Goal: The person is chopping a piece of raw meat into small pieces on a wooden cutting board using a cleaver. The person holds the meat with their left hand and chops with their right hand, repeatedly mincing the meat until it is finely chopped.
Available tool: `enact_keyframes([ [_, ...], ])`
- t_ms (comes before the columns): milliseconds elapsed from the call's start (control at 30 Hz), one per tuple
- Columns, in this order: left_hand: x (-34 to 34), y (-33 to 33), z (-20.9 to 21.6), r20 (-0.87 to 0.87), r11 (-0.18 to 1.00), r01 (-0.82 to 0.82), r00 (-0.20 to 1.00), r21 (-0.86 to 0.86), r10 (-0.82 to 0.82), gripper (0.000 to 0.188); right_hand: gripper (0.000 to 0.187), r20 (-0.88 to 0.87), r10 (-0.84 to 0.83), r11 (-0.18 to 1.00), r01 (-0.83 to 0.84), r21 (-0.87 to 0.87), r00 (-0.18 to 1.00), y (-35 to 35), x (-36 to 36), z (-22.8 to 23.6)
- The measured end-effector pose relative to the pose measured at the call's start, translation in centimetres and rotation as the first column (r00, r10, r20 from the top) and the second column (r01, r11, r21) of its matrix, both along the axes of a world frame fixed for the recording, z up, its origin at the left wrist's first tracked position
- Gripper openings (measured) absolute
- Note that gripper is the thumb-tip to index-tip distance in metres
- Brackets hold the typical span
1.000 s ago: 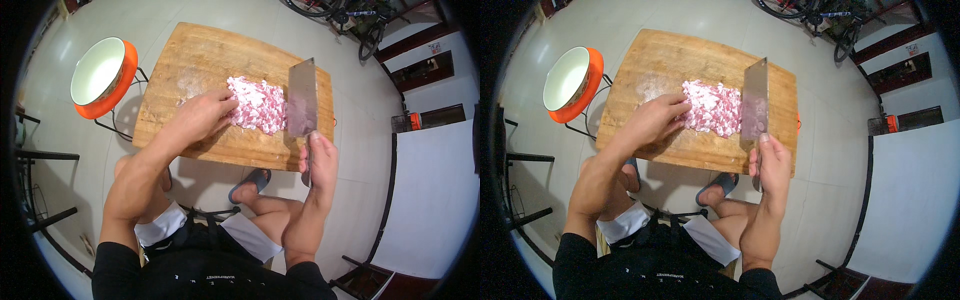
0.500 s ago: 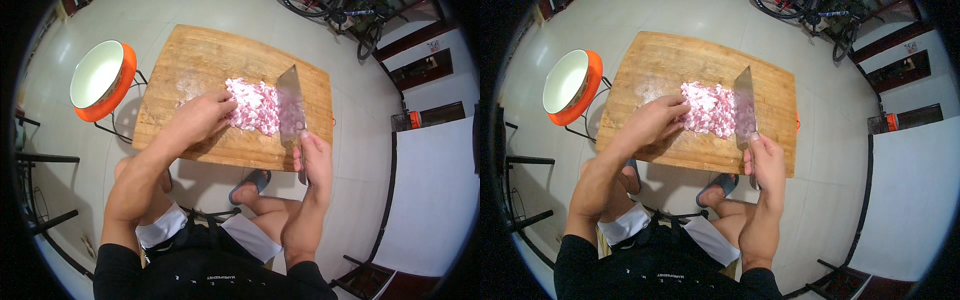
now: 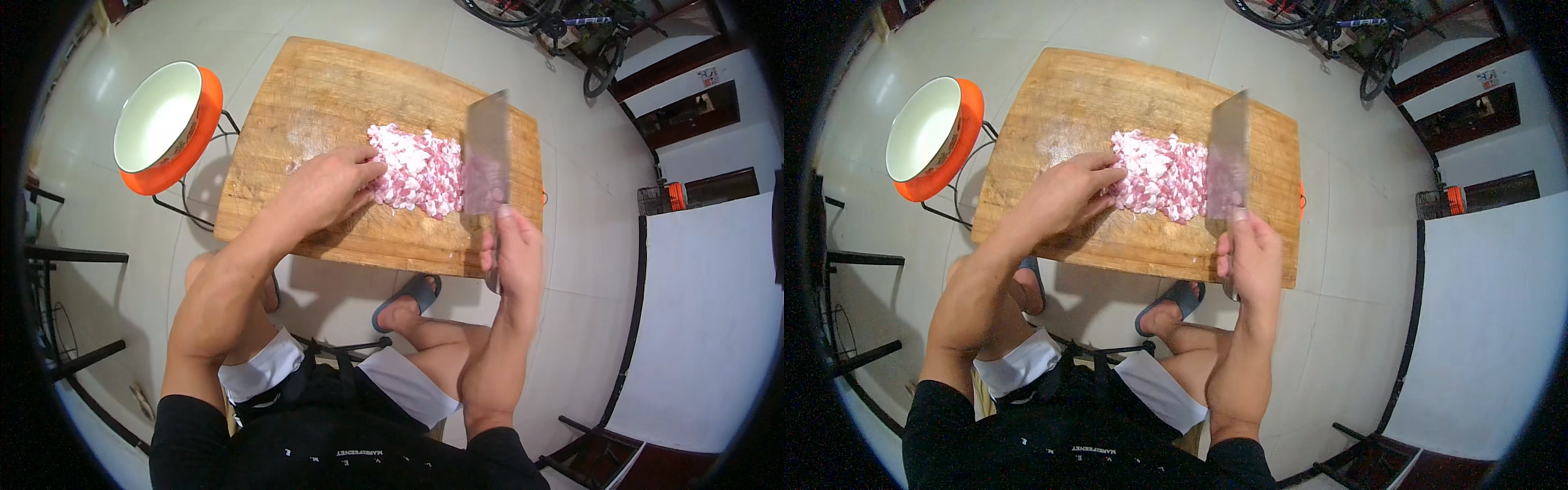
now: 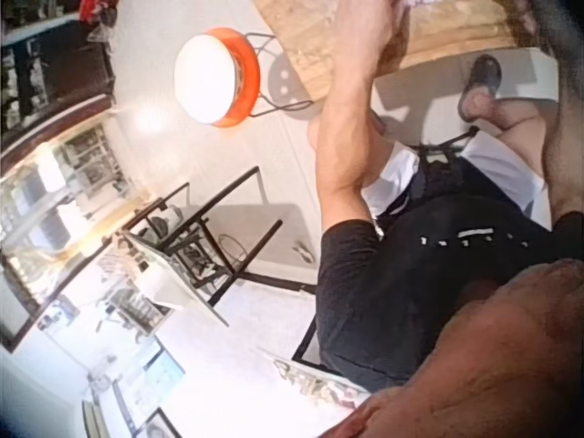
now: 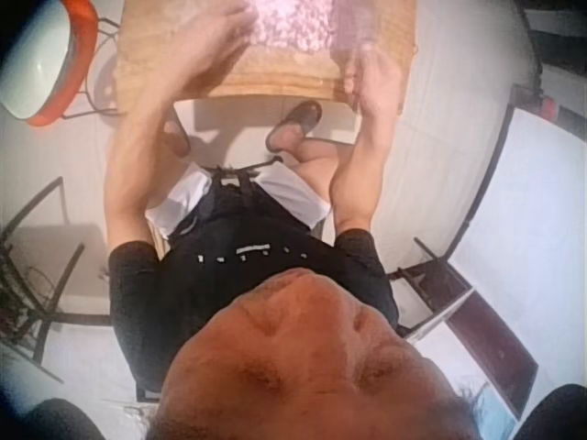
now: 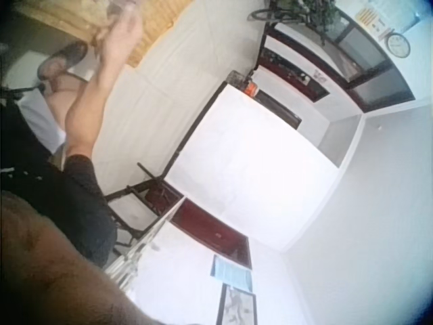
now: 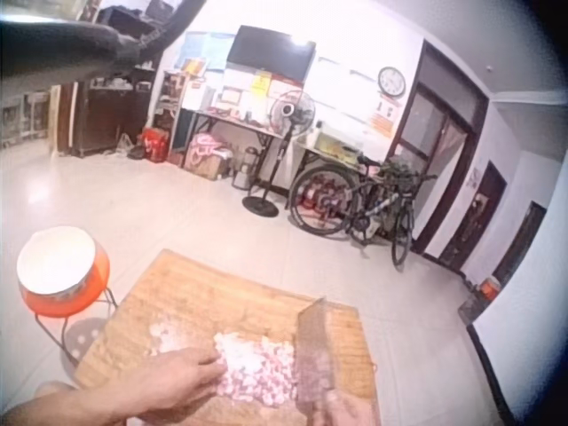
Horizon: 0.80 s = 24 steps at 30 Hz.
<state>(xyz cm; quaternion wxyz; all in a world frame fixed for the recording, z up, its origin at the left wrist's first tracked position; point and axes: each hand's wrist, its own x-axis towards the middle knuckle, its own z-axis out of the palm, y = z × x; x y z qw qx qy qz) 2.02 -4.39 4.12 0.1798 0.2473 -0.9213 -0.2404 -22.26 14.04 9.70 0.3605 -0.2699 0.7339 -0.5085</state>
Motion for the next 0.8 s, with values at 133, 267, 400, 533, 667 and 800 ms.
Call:
enact_keyframes([
  [133,0.0,-0.1,0.4,0.005,0.999,0.007,1.000,0.035,-0.007,0.037,0.033,0.002,0.050,0.995,-0.050,0.083,0.999,-0.3,0.1,0.1],
  [267,0.0,0.1,0.7,0.035,1.000,-0.001,0.999,0.022,0.000,0.037,0.033,0.017,-0.026,0.999,0.026,-0.018,1.000,0.1,0.3,0.5],
  [400,-0.1,0.0,0.3,0.009,1.000,-0.004,1.000,0.025,0.003,0.037,0.034,0.011,0.034,0.989,-0.036,0.143,0.999,-1.1,0.2,-0.6],
  [533,0.2,0.1,0.7,0.016,0.999,-0.014,1.000,0.042,0.013,0.036,0.036,0.000,0.023,0.999,-0.023,0.040,1.000,-0.3,1.2,1.3],
  [667,0.0,-0.1,0.4,0.018,1.000,0.001,1.000,0.018,-0.002,0.036,0.036,-0.050,0.064,0.998,-0.063,0.031,0.997,-0.5,0.6,-0.2],
  [800,0.2,-0.3,0.3,0.007,0.999,0.005,1.000,0.031,-0.005,0.036,0.037,-0.070,0.070,0.994,-0.064,0.093,0.995,-1.1,1.3,0.7],
])
